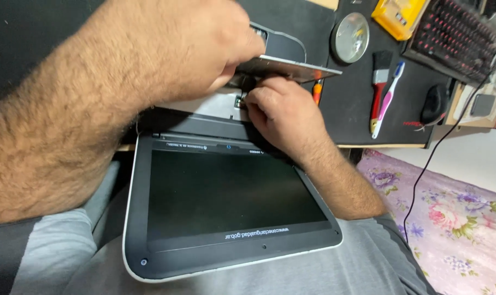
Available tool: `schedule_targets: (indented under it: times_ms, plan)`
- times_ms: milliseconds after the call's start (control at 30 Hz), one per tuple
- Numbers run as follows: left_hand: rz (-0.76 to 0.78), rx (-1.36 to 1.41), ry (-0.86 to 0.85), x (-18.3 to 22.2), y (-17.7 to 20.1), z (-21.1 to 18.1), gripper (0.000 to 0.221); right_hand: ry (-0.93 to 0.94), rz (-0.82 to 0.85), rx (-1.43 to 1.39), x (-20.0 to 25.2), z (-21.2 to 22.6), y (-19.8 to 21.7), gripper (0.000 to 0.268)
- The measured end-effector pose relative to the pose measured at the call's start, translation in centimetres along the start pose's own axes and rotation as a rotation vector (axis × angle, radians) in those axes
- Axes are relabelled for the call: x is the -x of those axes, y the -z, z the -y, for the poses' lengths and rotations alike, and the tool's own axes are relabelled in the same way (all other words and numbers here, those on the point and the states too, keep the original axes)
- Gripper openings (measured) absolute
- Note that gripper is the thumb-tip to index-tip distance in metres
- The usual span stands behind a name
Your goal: Reinstalling the internal shield, keyboard, and back cover of a laptop using a screwdriver.
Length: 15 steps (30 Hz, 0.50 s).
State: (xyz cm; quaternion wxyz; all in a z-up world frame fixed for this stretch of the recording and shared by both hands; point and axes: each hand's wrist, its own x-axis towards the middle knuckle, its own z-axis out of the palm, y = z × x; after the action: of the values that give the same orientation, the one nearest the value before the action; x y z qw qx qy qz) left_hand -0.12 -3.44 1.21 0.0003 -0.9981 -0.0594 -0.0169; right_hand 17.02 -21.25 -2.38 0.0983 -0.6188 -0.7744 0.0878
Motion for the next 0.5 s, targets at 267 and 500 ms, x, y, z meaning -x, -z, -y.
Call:
schedule_targets:
  times_ms: [267,500]
  plan:
    - [-0.002,0.103,-0.029,-0.07,0.75,-0.22,0.015,-0.082,0.072,0.109,0.03,0.10,-0.50,0.006]
    - [-0.021,0.280,0.006,0.27,0.26,-0.15,0.012,-0.070,0.022,0.065,0.38,-0.01,-0.72,0.004]
